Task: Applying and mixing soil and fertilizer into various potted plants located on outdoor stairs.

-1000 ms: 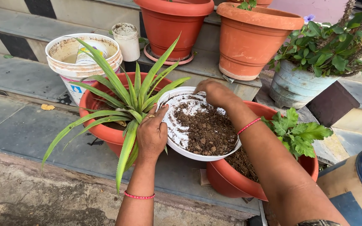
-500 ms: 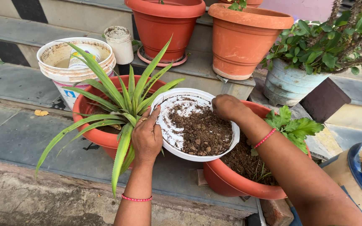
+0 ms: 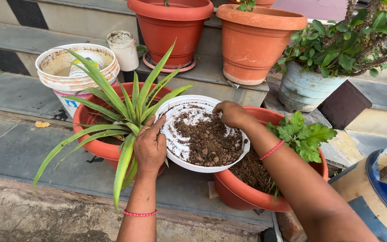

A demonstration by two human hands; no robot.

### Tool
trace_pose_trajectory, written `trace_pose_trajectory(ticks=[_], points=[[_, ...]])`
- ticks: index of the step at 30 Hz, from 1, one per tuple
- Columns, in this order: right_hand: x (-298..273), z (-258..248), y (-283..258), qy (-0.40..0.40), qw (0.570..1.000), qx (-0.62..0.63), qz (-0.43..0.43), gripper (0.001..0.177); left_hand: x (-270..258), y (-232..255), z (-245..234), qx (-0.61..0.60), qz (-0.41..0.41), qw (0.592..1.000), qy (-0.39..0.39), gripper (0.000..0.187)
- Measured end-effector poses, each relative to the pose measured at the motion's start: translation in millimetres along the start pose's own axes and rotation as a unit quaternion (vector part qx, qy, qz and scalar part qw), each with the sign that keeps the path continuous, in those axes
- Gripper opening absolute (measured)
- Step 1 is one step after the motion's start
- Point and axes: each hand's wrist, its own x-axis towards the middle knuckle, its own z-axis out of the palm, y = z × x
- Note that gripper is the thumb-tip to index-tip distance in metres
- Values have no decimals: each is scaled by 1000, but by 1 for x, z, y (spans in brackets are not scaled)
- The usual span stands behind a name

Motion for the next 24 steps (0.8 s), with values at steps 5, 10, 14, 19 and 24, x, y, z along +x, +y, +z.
trace_pose_trajectory(ticks=[5,10,14,19,24], points=[[-31,12,-38,29,999,25,-19,51,1,-2,-1,7,5,1000,0,42],[-69,-5,-47,-147,982,30,-115,56,1,0,-2,1,4,1000,-5,43],[-3,10,-3,-147,969,175,-98,57,-1,1,-2,12,-3,1000,-13,43],[47,45,-35,-81,936,330,-89,39,-2,-4,0,0,13,1000,-6,42],[-16,49,-109,-153,947,206,-191,28,-1,-3,-3,0,22,1000,-16,41]])
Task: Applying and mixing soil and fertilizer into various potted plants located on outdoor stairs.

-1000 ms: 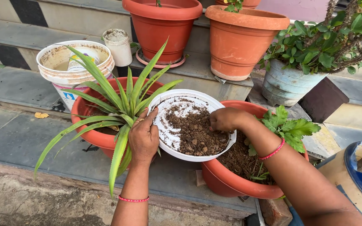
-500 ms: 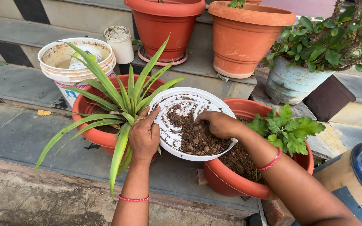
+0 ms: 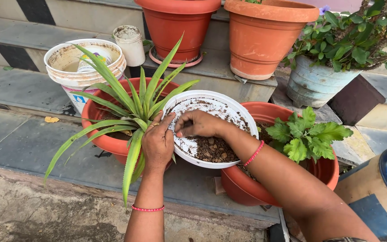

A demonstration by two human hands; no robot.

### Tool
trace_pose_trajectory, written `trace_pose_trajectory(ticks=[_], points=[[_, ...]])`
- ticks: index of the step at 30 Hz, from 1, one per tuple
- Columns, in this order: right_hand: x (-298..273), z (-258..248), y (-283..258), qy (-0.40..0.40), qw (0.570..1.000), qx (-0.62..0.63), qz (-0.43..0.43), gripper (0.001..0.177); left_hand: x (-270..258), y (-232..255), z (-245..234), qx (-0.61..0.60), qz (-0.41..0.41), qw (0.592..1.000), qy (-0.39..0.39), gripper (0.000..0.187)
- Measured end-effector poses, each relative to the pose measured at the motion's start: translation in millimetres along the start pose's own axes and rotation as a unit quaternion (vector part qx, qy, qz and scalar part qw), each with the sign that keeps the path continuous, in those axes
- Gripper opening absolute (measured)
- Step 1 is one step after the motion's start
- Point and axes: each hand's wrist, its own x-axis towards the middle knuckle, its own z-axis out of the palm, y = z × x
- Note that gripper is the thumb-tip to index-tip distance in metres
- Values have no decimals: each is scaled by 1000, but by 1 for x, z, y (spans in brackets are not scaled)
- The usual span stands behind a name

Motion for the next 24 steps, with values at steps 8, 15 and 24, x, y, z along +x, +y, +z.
trace_pose_trajectory(ticks=[8,15,24], points=[[-85,-43,-10,-41,996,-54,-53,35,-1,-1,2,-13,1,1000,7,39],[-95,5,-18,34,974,-184,-130,74,0,-1,2,-12,-5,1000,-5,38],[-86,16,-29,86,949,-215,-214,32,8,12,-2,-35,-101,994,-27,37]])
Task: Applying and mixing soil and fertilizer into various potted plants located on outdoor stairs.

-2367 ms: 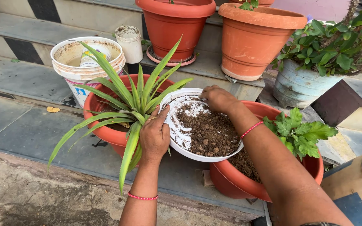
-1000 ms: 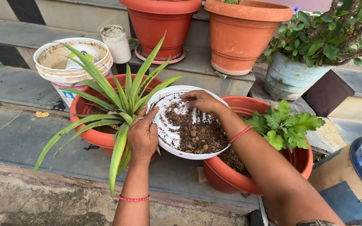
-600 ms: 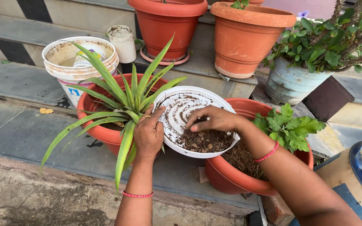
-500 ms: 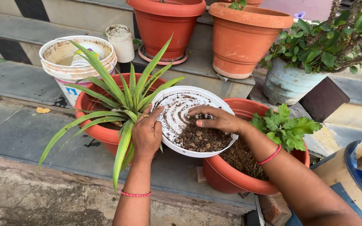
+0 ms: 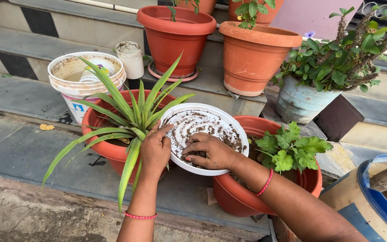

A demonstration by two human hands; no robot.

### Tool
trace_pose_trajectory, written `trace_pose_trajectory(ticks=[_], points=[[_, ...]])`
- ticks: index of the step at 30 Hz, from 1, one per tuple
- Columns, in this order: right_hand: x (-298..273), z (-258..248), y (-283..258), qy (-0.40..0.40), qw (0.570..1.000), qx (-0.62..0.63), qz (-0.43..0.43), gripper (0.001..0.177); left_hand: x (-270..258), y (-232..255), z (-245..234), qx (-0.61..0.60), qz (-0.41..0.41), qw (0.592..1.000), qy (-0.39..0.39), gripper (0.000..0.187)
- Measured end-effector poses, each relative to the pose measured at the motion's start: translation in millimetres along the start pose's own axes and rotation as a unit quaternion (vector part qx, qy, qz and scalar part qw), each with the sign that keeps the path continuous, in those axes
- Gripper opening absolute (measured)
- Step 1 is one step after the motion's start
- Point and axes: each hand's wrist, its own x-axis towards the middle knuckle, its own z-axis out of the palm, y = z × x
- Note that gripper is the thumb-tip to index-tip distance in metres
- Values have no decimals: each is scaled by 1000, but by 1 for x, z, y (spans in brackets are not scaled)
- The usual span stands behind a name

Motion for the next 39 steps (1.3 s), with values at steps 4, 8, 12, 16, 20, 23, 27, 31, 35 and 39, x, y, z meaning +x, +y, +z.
trace_pose_trajectory(ticks=[4,8,12,16,20,23,27,31,35,39], points=[[1,9,5,67,997,-23,36,21,-2,18,7,-25,-2,998,50,39],[8,9,18,117,965,38,234,21,-14,74,25,-144,41,987,56,46],[-11,19,106,213,762,517,328,23,-22,82,74,-547,-192,808,103,46],[-9,10,90,323,439,812,207,37,-34,49,145,-675,-277,672,125,55],[-16,-18,-10,457,403,754,245,60,-25,94,147,-672,-315,660,118,56],[-47,-18,-17,515,417,715,224,65,-31,118,161,-645,-336,680,95,56],[-100,-29,-26,605,452,630,180,51,-49,168,182,-575,-337,742,-67,57],[-154,-59,-38,711,471,500,149,50,-72,214,226,-543,-217,762,-279,55],[-207,-102,-46,795,444,401,103,51,-81,276,271,-461,-69,783,-412,51],[-241,-125,-58,848,415,328,-2,51,-87,327,289,-436,48,717,-543,46]])
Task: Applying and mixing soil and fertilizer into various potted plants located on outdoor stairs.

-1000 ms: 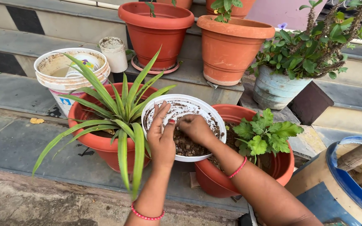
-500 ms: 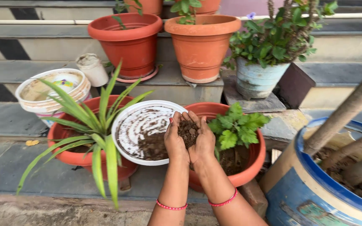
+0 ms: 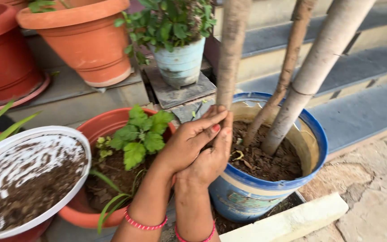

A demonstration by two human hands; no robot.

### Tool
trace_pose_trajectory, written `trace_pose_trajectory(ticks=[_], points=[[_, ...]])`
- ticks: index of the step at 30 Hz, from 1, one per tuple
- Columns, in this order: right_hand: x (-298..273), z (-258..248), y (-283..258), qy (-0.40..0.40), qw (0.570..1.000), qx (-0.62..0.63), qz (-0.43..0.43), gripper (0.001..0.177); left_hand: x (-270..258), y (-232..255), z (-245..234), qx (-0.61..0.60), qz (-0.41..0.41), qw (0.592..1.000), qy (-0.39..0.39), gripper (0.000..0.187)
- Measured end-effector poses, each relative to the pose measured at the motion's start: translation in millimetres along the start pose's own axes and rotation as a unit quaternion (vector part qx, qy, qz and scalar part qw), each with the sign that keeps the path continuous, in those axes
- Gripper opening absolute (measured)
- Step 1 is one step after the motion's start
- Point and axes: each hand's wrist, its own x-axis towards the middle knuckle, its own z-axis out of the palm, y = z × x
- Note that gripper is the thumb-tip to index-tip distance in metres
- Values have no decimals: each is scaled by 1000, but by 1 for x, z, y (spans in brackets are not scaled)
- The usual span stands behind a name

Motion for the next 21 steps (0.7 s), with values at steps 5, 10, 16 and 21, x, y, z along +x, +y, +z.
trace_pose_trajectory(ticks=[5,10,16,21], points=[[-4,18,-18,39,999,24,-8,53,-5,26,9,-13,-61,998,-2,49],[-12,23,-46,30,997,26,-64,53,-3,60,27,72,-21,996,-42,51],[53,-39,-10,-73,880,439,-167,54,42,45,74,162,103,971,-139,50],[101,-121,3,-67,911,406,-29,50,86,-63,79,150,-3,983,-102,62]])
